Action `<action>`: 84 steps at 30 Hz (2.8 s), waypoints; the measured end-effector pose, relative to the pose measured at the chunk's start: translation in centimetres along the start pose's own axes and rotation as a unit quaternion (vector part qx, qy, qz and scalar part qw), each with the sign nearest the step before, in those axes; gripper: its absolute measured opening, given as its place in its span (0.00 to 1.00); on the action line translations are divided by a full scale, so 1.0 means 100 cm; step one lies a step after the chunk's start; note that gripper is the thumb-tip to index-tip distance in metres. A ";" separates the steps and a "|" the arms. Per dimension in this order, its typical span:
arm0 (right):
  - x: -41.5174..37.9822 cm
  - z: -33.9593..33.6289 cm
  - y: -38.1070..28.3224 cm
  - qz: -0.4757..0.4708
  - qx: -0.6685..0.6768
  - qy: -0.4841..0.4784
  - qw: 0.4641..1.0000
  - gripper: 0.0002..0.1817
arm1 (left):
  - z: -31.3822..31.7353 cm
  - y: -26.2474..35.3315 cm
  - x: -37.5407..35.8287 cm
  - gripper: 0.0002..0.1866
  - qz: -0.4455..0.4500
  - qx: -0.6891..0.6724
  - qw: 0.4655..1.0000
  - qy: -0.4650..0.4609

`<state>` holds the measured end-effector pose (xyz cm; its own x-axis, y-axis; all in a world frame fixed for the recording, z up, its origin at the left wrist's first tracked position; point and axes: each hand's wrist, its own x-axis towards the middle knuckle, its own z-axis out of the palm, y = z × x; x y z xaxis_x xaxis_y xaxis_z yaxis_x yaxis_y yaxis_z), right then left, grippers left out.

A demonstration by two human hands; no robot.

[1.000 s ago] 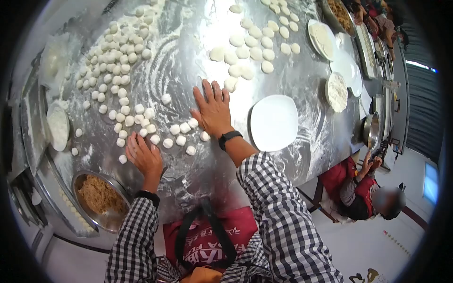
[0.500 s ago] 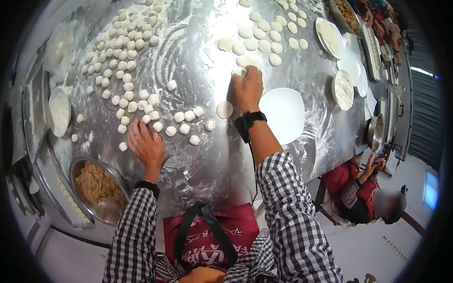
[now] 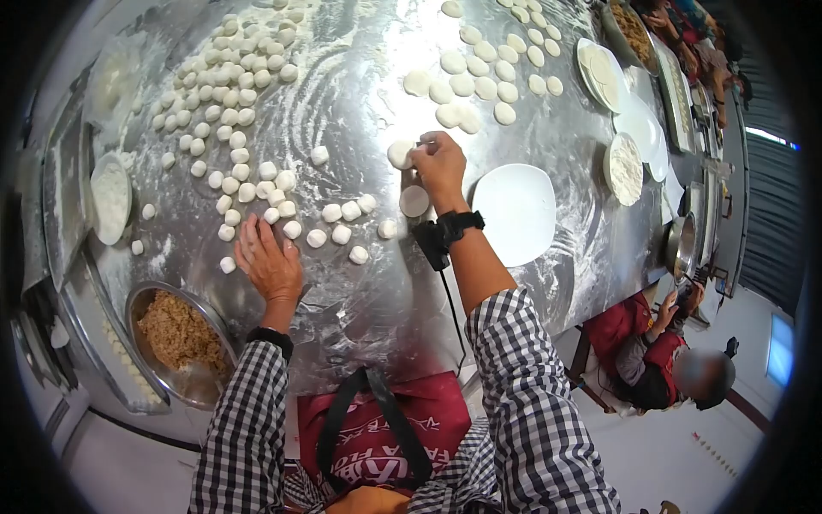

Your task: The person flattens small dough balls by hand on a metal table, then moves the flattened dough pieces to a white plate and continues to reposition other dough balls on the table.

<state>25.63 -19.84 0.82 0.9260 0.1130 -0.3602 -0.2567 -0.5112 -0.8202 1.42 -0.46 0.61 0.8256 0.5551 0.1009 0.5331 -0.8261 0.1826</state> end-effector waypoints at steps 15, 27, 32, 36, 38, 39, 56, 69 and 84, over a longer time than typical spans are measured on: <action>-0.003 0.053 -0.021 -0.356 -0.423 -0.018 0.833 0.29 | -0.006 -0.001 -0.004 0.31 -0.007 -0.010 0.999 -0.030; 0.031 0.036 -0.015 -0.335 -0.314 -0.121 0.880 0.32 | -0.004 0.001 0.000 0.31 0.001 -0.007 1.000 -0.011; -0.022 -0.010 -0.035 -0.433 -0.419 -0.258 0.755 0.40 | -0.002 0.000 -0.002 0.30 0.002 0.003 1.000 -0.009; -0.015 -0.038 -0.025 -0.507 -0.483 -0.270 0.661 0.35 | -0.002 0.002 0.000 0.30 0.002 -0.004 1.000 0.001; 0.020 -0.054 -0.010 -0.547 -0.486 -0.222 0.644 0.30 | -0.002 0.002 0.000 0.30 0.004 -0.005 1.000 0.003; 0.032 -0.066 -0.021 -0.543 -0.494 -0.175 0.656 0.20 | -0.002 0.002 -0.001 0.30 0.006 -0.006 1.000 0.004; 0.105 -0.023 -0.062 -0.285 -0.407 -0.023 0.868 0.20 | -0.006 0.001 0.001 0.30 0.001 0.000 1.000 -0.022; 0.030 -0.040 -0.055 -0.117 -0.464 -0.332 0.813 0.15 | -0.006 0.001 0.000 0.31 -0.008 -0.027 0.999 -0.027; -0.014 0.086 -0.062 -0.399 -0.309 -0.246 0.827 0.15 | -0.001 0.001 -0.002 0.31 0.000 -0.012 1.000 -0.002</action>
<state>23.52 -9.52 2.60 0.4684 0.8802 -0.0760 0.7136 -0.4276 -0.5549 1.31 -0.58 0.74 0.8262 0.5548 0.0975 0.5286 -0.8234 0.2063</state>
